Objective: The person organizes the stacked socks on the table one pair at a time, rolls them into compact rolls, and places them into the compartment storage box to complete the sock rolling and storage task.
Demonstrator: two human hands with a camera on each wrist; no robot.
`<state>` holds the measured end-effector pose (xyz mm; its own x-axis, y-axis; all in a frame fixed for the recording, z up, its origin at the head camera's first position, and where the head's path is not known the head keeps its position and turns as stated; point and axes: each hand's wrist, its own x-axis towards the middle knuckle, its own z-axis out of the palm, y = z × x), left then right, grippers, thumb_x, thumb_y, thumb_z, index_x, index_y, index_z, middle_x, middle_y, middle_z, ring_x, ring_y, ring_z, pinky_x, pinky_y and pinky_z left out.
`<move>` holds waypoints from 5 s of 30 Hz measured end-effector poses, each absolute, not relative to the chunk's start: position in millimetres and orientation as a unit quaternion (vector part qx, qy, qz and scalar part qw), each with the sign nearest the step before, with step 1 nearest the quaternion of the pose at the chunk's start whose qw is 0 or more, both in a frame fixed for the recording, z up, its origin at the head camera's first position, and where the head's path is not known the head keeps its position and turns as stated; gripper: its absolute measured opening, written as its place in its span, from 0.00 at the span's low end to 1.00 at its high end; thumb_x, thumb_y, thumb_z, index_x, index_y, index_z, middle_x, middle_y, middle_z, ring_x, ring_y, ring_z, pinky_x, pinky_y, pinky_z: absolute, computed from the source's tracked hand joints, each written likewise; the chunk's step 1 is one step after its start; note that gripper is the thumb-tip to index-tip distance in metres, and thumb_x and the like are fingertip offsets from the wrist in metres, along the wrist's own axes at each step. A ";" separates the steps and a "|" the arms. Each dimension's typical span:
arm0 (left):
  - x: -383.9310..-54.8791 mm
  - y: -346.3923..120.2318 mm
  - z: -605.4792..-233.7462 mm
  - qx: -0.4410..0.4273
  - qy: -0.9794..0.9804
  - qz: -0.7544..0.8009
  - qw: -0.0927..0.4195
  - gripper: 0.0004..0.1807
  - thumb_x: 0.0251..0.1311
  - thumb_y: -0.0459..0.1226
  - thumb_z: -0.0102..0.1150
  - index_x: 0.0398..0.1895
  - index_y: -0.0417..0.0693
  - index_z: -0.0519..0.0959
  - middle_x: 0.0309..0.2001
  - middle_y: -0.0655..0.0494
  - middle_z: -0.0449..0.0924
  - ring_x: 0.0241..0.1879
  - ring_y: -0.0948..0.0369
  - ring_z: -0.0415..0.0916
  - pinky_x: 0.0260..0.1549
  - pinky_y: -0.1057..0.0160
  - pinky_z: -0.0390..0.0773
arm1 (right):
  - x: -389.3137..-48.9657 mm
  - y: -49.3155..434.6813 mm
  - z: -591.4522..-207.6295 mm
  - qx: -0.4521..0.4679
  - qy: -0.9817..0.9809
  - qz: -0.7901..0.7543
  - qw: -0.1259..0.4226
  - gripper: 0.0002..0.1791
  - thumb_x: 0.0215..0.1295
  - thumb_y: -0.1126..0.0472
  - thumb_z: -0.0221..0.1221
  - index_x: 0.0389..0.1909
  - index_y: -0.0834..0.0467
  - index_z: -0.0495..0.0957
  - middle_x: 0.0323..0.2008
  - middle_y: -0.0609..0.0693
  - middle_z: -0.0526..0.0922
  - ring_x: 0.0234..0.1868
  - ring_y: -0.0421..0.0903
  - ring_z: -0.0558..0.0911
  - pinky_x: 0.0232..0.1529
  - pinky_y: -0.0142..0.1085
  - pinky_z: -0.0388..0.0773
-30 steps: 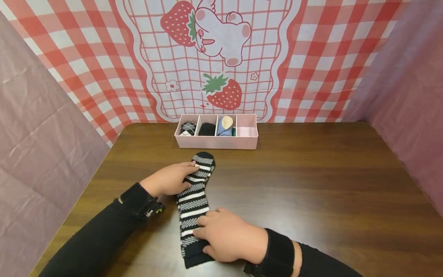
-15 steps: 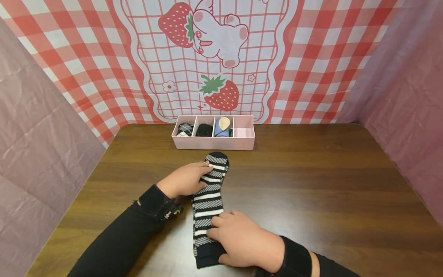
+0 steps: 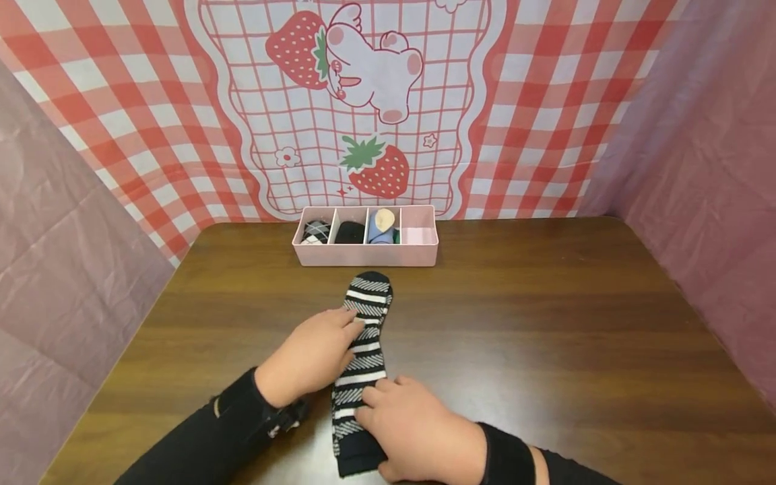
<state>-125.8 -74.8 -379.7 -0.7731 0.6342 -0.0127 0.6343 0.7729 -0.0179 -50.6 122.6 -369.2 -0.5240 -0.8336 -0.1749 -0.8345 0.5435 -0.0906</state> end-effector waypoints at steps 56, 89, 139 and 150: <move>-37.0 -81.3 -384.6 0.428 0.901 0.069 -0.011 0.17 0.50 0.44 0.74 0.40 0.48 0.80 0.32 0.62 0.74 0.33 0.67 0.71 0.34 0.65 0.76 | -53.8 117.3 -380.2 -0.370 0.914 -0.146 0.078 0.05 0.56 0.64 0.65 0.33 0.56 0.80 0.31 0.44 0.79 0.35 0.40 0.79 0.40 0.41 0.81; -48.2 -85.3 -392.3 0.361 0.914 0.165 -0.080 0.14 0.55 0.29 0.67 0.37 0.50 0.72 0.31 0.61 0.75 0.22 0.66 0.72 0.20 0.66 0.73 | -63.0 122.8 -379.7 -0.341 0.907 -0.218 0.112 0.04 0.68 0.66 0.62 0.35 0.54 0.77 0.29 0.42 0.80 0.32 0.36 0.79 0.33 0.40 0.79; -48.2 -84.8 -391.2 0.390 0.912 0.105 -0.078 0.08 0.55 0.31 0.66 0.35 0.48 0.77 0.30 0.60 0.76 0.30 0.62 0.76 0.29 0.63 0.79 | -72.2 128.4 -383.9 -0.333 0.888 -0.288 0.131 0.12 0.59 0.67 0.62 0.44 0.54 0.76 0.28 0.40 0.78 0.26 0.34 0.73 0.29 0.33 0.74; -56.1 -85.8 -392.3 0.336 0.931 0.140 -0.037 0.04 0.62 0.29 0.61 0.35 0.46 0.78 0.31 0.58 0.75 0.31 0.63 0.76 0.31 0.64 0.80 | -67.2 123.4 -382.7 -0.370 0.904 -0.204 0.063 0.09 0.64 0.58 0.67 0.38 0.51 0.75 0.36 0.40 0.74 0.36 0.37 0.75 0.39 0.38 0.77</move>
